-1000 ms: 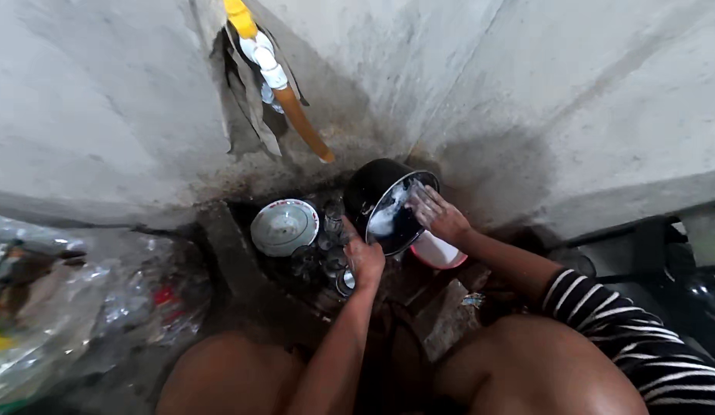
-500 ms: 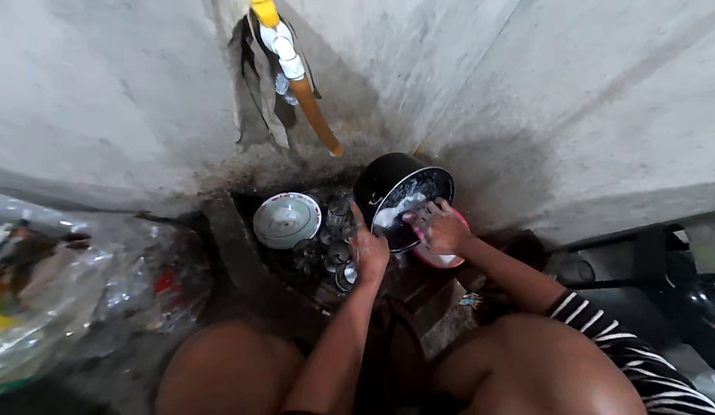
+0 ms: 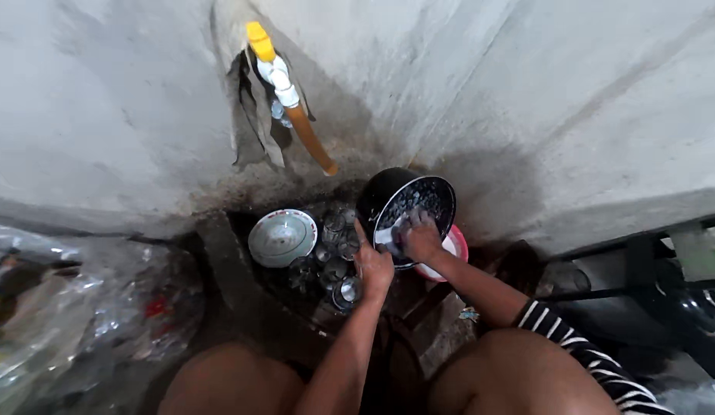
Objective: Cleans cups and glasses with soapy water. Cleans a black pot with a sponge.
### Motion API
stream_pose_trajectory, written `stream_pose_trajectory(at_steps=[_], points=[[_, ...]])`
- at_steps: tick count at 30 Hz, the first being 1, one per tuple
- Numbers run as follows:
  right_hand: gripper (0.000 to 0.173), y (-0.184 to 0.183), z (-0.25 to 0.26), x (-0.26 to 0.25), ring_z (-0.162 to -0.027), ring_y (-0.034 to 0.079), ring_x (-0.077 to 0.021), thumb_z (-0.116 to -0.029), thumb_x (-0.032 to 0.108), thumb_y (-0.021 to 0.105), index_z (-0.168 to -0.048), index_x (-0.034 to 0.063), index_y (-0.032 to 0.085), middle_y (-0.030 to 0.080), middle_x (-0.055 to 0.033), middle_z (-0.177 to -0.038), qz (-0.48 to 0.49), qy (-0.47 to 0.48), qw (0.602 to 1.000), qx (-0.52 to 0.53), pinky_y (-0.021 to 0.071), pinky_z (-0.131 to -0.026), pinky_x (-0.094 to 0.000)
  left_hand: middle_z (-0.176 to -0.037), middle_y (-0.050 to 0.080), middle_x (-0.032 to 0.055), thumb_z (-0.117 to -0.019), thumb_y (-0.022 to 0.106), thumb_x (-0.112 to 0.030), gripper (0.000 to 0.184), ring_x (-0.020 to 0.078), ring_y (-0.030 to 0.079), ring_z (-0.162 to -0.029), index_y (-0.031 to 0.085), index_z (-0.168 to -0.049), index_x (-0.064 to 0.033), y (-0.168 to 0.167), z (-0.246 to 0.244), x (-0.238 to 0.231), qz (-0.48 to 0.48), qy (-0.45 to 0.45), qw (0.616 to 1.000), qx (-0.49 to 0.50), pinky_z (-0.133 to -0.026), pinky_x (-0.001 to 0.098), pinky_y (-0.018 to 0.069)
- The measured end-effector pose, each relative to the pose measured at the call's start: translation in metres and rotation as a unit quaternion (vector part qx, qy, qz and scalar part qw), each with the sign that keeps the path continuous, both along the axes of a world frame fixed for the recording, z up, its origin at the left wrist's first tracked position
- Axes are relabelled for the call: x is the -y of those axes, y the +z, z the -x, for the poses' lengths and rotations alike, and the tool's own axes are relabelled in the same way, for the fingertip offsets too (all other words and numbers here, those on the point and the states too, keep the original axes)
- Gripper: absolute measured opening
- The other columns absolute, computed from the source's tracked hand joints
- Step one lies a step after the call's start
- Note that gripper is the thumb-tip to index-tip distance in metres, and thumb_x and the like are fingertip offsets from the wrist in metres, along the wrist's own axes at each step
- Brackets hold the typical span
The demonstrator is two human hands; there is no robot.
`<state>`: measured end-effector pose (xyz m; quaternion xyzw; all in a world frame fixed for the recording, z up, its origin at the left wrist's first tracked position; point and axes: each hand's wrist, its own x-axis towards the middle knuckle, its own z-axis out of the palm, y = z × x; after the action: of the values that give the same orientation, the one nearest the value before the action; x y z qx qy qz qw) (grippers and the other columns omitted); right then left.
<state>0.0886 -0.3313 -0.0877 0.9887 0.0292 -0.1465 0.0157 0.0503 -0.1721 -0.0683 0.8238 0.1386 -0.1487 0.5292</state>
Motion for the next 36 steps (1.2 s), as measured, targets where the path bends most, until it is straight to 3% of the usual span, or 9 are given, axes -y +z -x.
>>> stream_pose_trajectory(at_steps=[4, 9, 14, 17, 21, 24, 28, 32, 36], points=[[0.045, -0.004, 0.025, -0.018, -0.137, 0.050, -0.0276, -0.1032, 0.037, 0.053, -0.143, 0.0164, 0.061, 0.046, -0.0158, -0.153, -0.262, 0.022, 0.963, -0.066, 0.0433, -0.115, -0.0453, -0.128, 0.066, 0.0220, -0.0968, 0.065, -0.017, 0.094, 0.0366, 0.068, -0.112, 0.001, -0.167, -0.0203, -0.014, 0.003, 0.001, 0.052, 0.001, 0.999, 0.006, -0.098, 0.0546, 0.0533], [0.036, 0.016, -0.007, -0.005, -0.148, 0.035, -0.0474, -0.1018, 0.007, 0.050, -0.134, -0.0038, 0.061, 0.037, -0.0278, -0.159, 0.058, -0.003, 0.998, -0.014, 0.0380, -0.116, -0.0605, -0.148, 0.049, 0.0247, -0.0999, 0.057, -0.007, 0.092, 0.0392, 0.067, -0.114, -0.003, -0.166, -0.0295, -0.025, 0.010, -0.001, 0.148, 0.059, 0.986, -0.039, -0.087, 0.0580, 0.0591], [0.031, 0.023, -0.044, -0.019, -0.134, 0.053, -0.0376, -0.1011, 0.012, 0.057, -0.129, 0.0051, 0.068, 0.056, -0.0196, -0.143, -0.118, -0.024, 0.973, 0.195, 0.0496, -0.108, -0.0504, -0.144, 0.050, 0.0262, -0.1044, 0.055, -0.010, 0.072, 0.0383, 0.071, -0.103, 0.014, -0.163, -0.0179, -0.020, 0.023, 0.016, 0.276, 0.093, 0.951, -0.106, -0.073, 0.0557, 0.0642], [0.026, 0.006, -0.027, -0.039, -0.128, 0.061, -0.0303, -0.0975, 0.013, 0.060, -0.119, 0.0076, 0.074, 0.067, -0.0140, -0.133, -0.239, 0.055, 0.959, 0.141, 0.0483, -0.111, -0.0474, -0.141, 0.053, 0.0261, -0.1037, 0.057, -0.011, 0.070, 0.0375, 0.071, -0.104, 0.018, -0.162, -0.0153, -0.020, 0.018, 0.017, 0.258, 0.088, 0.958, -0.088, -0.074, 0.0555, 0.0649], [0.023, 0.036, 0.013, -0.037, -0.116, 0.062, -0.0489, -0.0978, 0.006, 0.061, -0.115, -0.0075, 0.067, 0.065, -0.0306, -0.123, -0.074, 0.029, 0.993, -0.086, 0.0504, -0.096, -0.0663, -0.148, 0.048, 0.0242, -0.1038, 0.056, -0.009, 0.073, 0.0368, 0.068, -0.111, 0.016, -0.163, -0.0196, -0.021, 0.009, -0.001, 0.251, 0.120, 0.958, -0.069, -0.077, 0.0557, 0.0631], [0.030, 0.055, -0.008, -0.016, -0.122, 0.059, -0.0504, -0.1045, 0.002, 0.045, -0.128, -0.0090, 0.061, 0.062, -0.0327, -0.129, -0.003, -0.067, 0.997, -0.034, 0.0483, -0.100, -0.0653, -0.146, 0.047, 0.0265, -0.1040, 0.054, -0.005, 0.074, 0.0399, 0.071, -0.102, 0.013, -0.163, -0.0214, -0.016, 0.023, 0.005, 0.280, 0.136, 0.947, -0.084, -0.068, 0.0555, 0.0644], [0.025, 0.021, -0.023, -0.031, -0.113, 0.067, -0.0404, -0.1014, 0.015, 0.056, -0.116, 0.0036, 0.072, 0.070, -0.0210, -0.120, -0.111, -0.007, 0.985, 0.133, 0.0545, -0.096, -0.0598, -0.150, 0.046, 0.0238, -0.1015, 0.058, -0.008, 0.080, 0.0385, 0.065, -0.117, 0.012, -0.165, -0.0235, -0.017, 0.036, 0.023, 0.215, 0.083, 0.972, -0.054, -0.082, 0.0591, 0.0617], [0.021, 0.012, 0.011, -0.043, -0.117, 0.065, -0.0423, -0.0987, 0.011, 0.060, -0.114, 0.0031, 0.072, 0.069, -0.0210, -0.123, -0.161, 0.040, 0.986, 0.015, 0.0516, -0.098, -0.0640, -0.135, 0.055, 0.0267, -0.1043, 0.054, -0.007, 0.062, 0.0386, 0.070, -0.101, 0.025, -0.159, -0.0128, -0.014, 0.031, 0.021, 0.284, 0.144, 0.945, -0.076, -0.070, 0.0559, 0.0635], [0.031, 0.046, -0.008, -0.025, -0.123, 0.060, -0.0469, -0.1050, 0.014, 0.051, -0.124, -0.0054, 0.065, 0.065, -0.0296, -0.127, -0.104, -0.090, 0.990, -0.010, 0.0471, -0.103, -0.0641, -0.139, 0.052, 0.0281, -0.1062, 0.050, -0.005, 0.067, 0.0406, 0.072, -0.094, 0.016, -0.162, -0.0185, -0.011, 0.040, 0.020, 0.315, 0.158, 0.931, -0.094, -0.065, 0.0541, 0.0642]])
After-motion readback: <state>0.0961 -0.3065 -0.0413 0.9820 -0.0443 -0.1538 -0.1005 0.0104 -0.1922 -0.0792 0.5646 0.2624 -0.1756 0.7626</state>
